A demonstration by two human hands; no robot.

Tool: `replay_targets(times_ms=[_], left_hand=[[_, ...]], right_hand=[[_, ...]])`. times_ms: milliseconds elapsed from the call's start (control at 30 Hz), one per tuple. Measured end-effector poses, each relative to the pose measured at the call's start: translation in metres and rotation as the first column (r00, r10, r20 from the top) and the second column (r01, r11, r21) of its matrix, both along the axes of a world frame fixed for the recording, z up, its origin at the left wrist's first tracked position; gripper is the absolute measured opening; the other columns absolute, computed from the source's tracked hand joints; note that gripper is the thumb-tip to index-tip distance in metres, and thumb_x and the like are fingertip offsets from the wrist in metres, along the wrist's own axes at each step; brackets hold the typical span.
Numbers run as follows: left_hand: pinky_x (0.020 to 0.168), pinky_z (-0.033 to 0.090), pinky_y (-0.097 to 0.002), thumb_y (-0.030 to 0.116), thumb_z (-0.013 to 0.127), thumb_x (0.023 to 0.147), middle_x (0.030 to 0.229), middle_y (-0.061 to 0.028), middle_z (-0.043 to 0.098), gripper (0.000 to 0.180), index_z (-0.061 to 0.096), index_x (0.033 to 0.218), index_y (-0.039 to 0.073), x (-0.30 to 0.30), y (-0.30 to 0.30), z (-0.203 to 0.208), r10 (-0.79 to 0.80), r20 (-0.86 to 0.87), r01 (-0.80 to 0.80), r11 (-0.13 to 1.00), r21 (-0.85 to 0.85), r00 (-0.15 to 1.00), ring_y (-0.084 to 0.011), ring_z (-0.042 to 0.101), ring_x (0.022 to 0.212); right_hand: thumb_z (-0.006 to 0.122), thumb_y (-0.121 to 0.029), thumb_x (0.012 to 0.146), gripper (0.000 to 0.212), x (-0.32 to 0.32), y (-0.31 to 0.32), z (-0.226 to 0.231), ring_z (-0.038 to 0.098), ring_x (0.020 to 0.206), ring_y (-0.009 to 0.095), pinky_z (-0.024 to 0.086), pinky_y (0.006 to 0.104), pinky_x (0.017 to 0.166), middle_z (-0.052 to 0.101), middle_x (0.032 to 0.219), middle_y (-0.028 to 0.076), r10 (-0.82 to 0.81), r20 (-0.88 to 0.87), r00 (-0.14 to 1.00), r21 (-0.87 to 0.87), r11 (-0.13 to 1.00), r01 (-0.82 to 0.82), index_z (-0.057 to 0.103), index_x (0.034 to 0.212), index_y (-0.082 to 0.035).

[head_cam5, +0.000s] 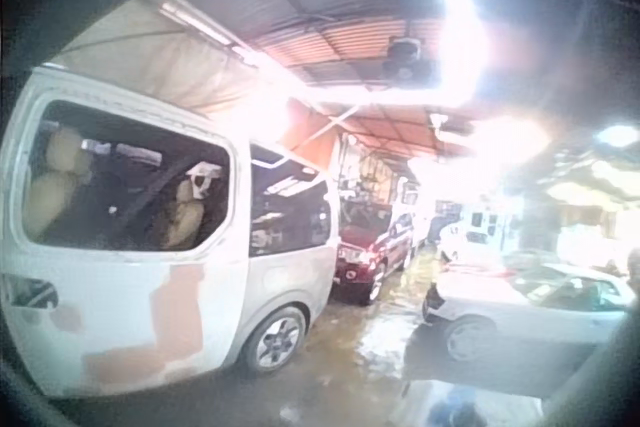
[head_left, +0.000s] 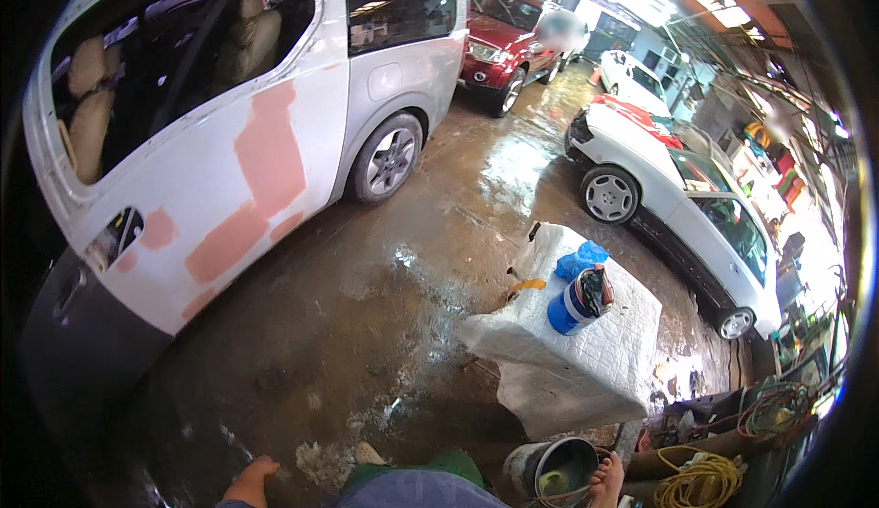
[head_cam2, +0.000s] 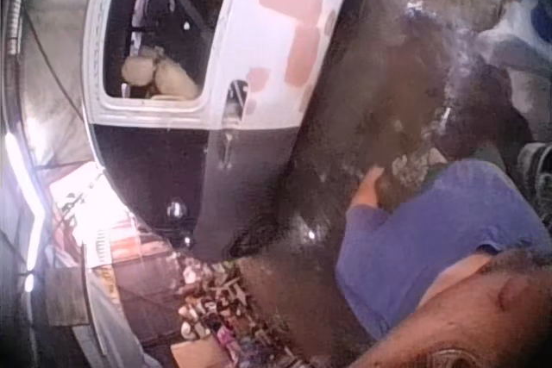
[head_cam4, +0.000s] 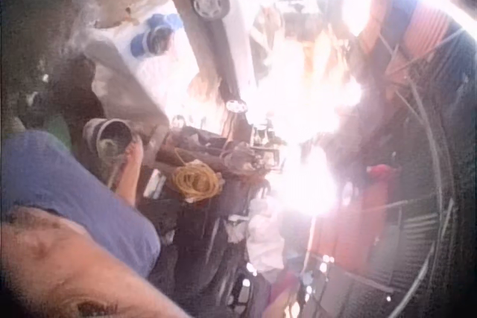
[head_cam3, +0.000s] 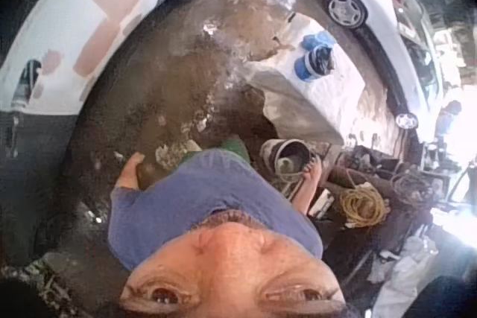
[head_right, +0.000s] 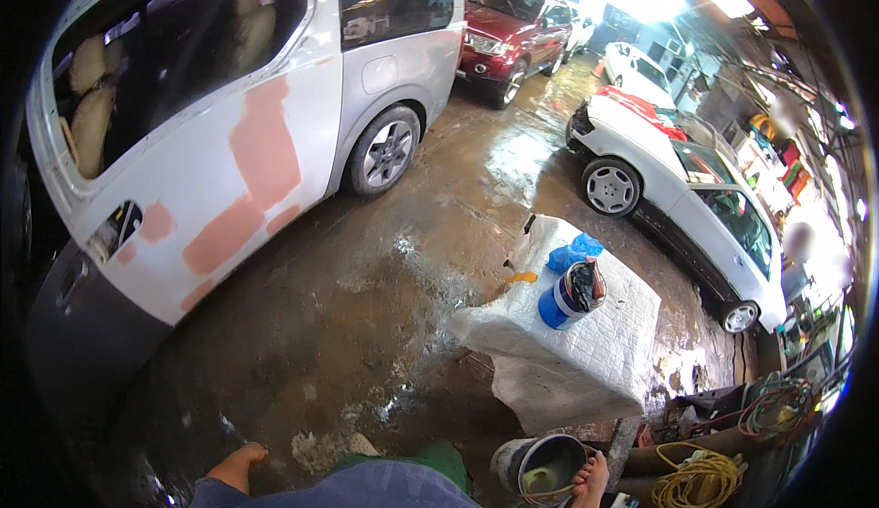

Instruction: The person walks through a cluttered auto repair shop, picks up a metal bucket, and carries it to a water source. They connect a yellow hose to a tap and fill the bucket with water.

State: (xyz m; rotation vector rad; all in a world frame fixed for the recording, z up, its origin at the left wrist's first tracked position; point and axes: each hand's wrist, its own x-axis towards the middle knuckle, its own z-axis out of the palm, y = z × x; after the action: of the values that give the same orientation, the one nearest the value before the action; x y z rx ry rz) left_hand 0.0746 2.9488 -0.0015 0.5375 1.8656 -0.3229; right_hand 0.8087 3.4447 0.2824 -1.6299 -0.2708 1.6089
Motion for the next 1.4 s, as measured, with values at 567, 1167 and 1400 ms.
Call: replay_targets(times_ms=[567, 1167, 1400], left_hand=[[0.1, 0.045, -0.0445, 0.035, 0.057, 0.092, 0.125, -0.0215, 0.062, 0.049, 0.058, 0.127, 0.0, -0.315, 0.604, 0.168, 0.119, -0.2, 0.083, 0.627, 0.774, 0.973, -0.0367, 0.057, 0.119], [0.099, 0.047, -0.0443, 0.03, 0.057, 0.092, 0.119, -0.0221, 0.064, 0.038, 0.068, 0.114, 0.001, -0.555, 0.879, 0.005, -0.485, 0.044, 0.486, 0.874, -0.001, 0.873, -0.0382, 0.059, 0.117], [0.092, 0.049, -0.0459, 0.032, 0.064, 0.086, 0.106, -0.0231, 0.067, 0.039, 0.066, 0.109, 0.0, -0.623, 1.264, 0.045, -0.449, -0.242, 0.505, 0.686, 0.524, 0.86, -0.0402, 0.063, 0.104]], right_hand=[[0.062, -0.032, 0.094, 0.027, -0.351, 0.09, -0.198, 0.04, 0.047, 0.022, 0.041, 0.0415, 0.048, 0.04, 0.057, 0.005, 0.444, 0.233, 0.865, -0.494, 0.82, -0.288, 0.054, 0.079, -0.011], [0.052, -0.035, 0.091, 0.036, -0.583, 0.269, -0.228, 0.067, 0.1, 0.039, 0.052, 0.0472, 0.086, 0.069, 0.106, 0.023, 0.905, 0.311, -0.29, -0.595, -0.053, -0.802, 0.07, 0.113, -0.013], [0.057, -0.037, 0.09, 0.038, -0.692, 0.37, -0.204, 0.066, 0.071, 0.027, 0.049, 0.0445, 0.061, 0.067, 0.075, 0.016, 0.827, 0.385, 0.409, -0.533, 0.561, -0.633, 0.07, 0.084, -0.002]])
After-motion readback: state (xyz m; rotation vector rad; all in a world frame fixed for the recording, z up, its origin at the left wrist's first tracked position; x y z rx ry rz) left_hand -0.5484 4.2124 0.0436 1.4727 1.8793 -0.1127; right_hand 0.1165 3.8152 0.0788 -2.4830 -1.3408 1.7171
